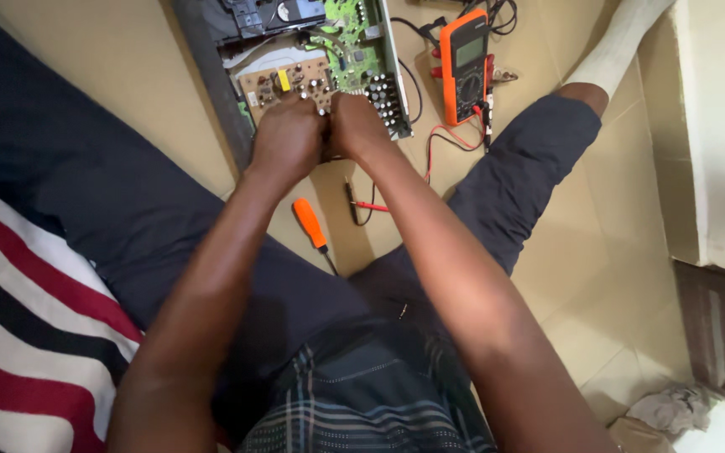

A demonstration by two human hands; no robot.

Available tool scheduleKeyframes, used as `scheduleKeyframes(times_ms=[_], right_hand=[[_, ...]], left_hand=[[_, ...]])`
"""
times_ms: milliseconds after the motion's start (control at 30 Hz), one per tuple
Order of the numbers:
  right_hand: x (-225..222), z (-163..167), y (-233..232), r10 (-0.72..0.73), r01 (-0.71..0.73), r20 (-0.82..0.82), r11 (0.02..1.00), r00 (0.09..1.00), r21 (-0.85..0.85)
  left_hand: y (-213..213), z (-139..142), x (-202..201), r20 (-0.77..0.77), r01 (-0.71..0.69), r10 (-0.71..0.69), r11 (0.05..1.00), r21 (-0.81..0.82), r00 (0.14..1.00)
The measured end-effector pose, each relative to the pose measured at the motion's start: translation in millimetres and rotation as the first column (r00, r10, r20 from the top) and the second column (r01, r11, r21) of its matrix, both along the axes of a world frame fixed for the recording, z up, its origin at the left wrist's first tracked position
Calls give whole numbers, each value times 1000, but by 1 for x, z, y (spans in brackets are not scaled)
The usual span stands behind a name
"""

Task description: The person sits on the floor servicing an opened DVD/home-theater player. They use a screwdriver to unscrew and adjust components on the power board, reposition the device, and probe the circuit board with multimeter test leads to test points on the board.

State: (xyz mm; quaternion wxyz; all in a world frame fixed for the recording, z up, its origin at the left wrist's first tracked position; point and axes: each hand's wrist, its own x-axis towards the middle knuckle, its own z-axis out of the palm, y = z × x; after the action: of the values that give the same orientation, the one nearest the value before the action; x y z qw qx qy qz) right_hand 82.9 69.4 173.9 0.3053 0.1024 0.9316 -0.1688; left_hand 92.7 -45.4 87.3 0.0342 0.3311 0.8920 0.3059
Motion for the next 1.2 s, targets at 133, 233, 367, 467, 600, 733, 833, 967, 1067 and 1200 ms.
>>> scheduleKeyframes(times_ms=[133, 233, 367, 467, 600, 733, 833, 967, 1067, 1200], right_hand=[[-5, 6, -4, 101, -101, -48, 995, 994, 5], [-5, 7, -3, 83, -85, -73, 996, 994, -33], [1, -2, -1, -61, 47, -136, 994, 989, -103], [2, -8, 4, -61, 29, -241, 991, 969, -132], [3, -8, 19, -130, 76, -162, 950, 978, -303], [26, -13, 59, -274, 149, -187, 853, 943, -499], [65, -32, 94, -425, 181, -305, 787, 852, -590], [131, -60, 135, -367, 217, -256, 856, 894, -469], [163, -80, 142, -88, -179, -498, 867, 863, -465], [163, -99, 142, 195, -350, -487, 903, 851, -249]], left_hand=[[2, 5, -1, -2, 20, -20, 1000, 17, 1000], [2, 7, -2, 27, 28, -28, 1000, 1, 999], [4, 2, 1, -11, -20, 20, 1000, 11, 1000], [5, -2, 3, -32, -26, 27, 1000, 13, 999], [8, -1, 0, 54, 15, -12, 999, -46, 998], [17, 1, -2, 96, 69, -63, 996, -58, 993], [28, 1, 5, 112, 44, -41, 999, -28, 993], [46, -5, 17, 91, -29, 34, 998, -48, 995], [58, -10, 23, 56, -76, 80, 994, -84, 995], [69, -15, 28, 104, -116, 123, 991, -67, 987]])
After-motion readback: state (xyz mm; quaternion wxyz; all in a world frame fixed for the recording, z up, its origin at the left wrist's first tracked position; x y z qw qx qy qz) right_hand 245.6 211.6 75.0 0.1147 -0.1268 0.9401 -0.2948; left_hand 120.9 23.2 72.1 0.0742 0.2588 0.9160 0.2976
